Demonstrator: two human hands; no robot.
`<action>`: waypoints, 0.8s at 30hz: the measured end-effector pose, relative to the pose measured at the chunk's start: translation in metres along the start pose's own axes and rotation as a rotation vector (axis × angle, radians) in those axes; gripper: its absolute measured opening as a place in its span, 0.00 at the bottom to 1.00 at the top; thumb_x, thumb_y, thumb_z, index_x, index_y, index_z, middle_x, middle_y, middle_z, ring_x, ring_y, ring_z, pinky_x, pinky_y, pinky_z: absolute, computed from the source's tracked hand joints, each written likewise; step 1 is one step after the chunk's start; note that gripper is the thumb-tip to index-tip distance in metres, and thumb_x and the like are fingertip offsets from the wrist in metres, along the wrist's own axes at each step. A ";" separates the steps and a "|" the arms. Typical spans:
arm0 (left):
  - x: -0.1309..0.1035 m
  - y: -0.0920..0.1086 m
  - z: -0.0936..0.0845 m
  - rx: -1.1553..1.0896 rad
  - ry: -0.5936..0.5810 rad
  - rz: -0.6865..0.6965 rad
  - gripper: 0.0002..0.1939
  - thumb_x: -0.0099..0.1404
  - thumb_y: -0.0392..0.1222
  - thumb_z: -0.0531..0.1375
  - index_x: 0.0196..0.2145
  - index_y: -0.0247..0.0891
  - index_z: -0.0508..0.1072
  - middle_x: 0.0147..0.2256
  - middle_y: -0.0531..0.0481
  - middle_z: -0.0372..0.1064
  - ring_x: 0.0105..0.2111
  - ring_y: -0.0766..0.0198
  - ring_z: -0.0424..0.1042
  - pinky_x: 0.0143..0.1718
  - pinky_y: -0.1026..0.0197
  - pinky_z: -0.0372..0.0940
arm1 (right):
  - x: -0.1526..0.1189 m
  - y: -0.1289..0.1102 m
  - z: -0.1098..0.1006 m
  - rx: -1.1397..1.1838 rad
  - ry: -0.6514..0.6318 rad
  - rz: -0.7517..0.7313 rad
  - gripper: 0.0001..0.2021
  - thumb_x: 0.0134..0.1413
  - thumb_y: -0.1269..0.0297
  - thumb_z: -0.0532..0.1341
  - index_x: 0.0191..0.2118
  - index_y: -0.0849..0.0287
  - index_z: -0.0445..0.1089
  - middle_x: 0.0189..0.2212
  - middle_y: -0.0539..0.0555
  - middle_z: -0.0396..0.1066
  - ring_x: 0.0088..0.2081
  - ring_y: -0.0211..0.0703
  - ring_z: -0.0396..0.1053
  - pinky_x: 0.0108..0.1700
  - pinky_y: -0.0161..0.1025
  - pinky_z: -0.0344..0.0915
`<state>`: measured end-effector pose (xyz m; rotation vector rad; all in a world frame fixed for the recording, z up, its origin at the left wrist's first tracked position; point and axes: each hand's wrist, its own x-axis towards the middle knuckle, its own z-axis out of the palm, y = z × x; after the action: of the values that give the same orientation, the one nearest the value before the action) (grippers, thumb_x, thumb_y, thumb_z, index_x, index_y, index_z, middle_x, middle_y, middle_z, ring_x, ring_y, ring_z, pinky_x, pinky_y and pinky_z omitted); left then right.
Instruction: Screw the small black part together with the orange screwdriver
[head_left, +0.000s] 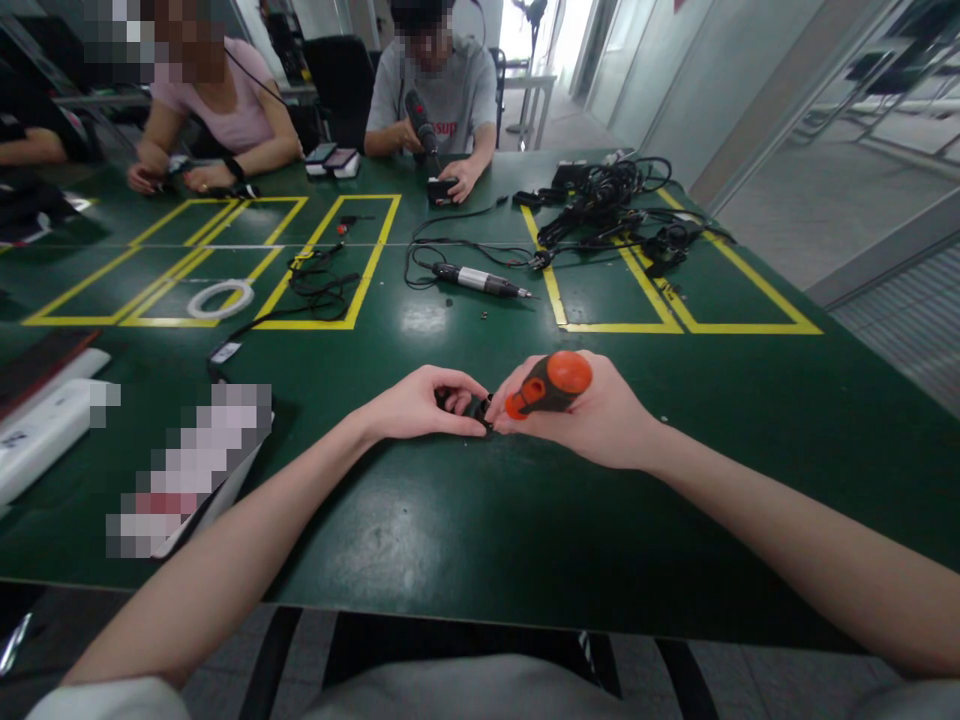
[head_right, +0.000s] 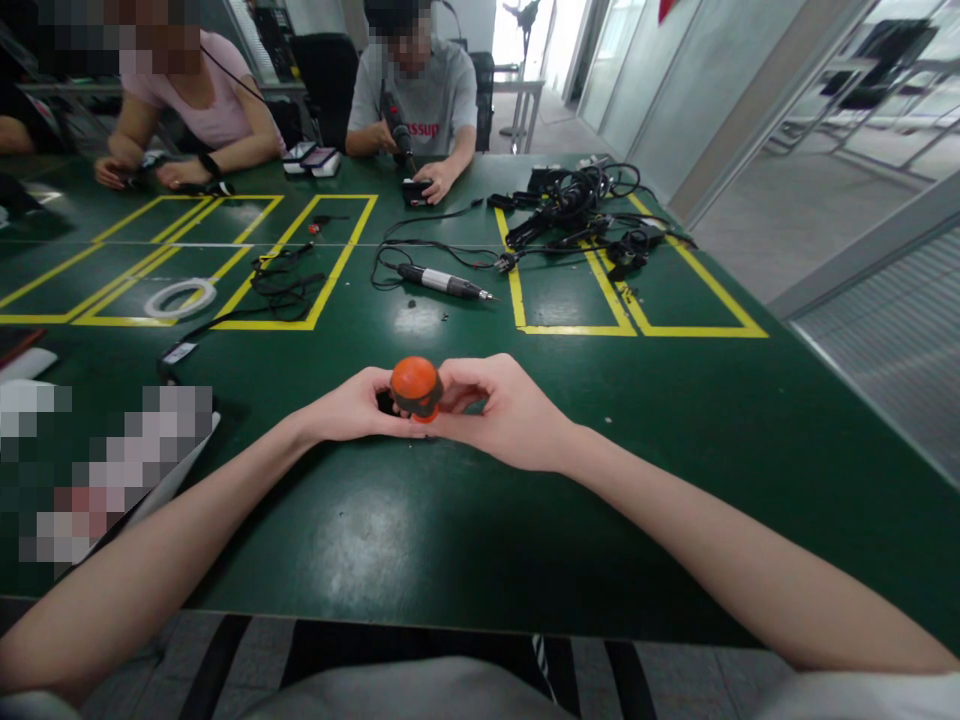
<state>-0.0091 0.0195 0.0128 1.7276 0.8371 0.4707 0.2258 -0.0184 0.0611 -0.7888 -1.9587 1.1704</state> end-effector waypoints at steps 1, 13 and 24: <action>0.000 0.000 0.000 -0.004 0.001 -0.001 0.19 0.54 0.50 0.75 0.38 0.35 0.80 0.27 0.57 0.66 0.29 0.68 0.64 0.33 0.64 0.58 | 0.001 -0.002 -0.001 -0.035 0.010 -0.021 0.12 0.55 0.57 0.74 0.31 0.59 0.78 0.31 0.53 0.80 0.31 0.41 0.76 0.35 0.38 0.74; 0.000 0.001 -0.002 0.067 0.037 0.038 0.21 0.51 0.46 0.76 0.41 0.36 0.81 0.35 0.53 0.76 0.36 0.64 0.69 0.41 0.60 0.60 | 0.000 -0.011 0.001 0.087 0.045 0.030 0.13 0.60 0.59 0.71 0.47 0.58 0.74 0.32 0.53 0.82 0.31 0.44 0.81 0.37 0.42 0.80; -0.001 0.001 0.006 0.029 0.063 0.091 0.20 0.50 0.47 0.77 0.30 0.36 0.72 0.38 0.50 0.77 0.42 0.59 0.73 0.51 0.54 0.67 | -0.001 -0.010 0.003 -0.184 0.077 -0.071 0.04 0.60 0.64 0.68 0.38 0.58 0.76 0.32 0.53 0.80 0.31 0.43 0.78 0.36 0.38 0.75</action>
<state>-0.0054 0.0151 0.0117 1.7907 0.8163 0.5792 0.2223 -0.0245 0.0689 -0.8377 -2.0330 0.9145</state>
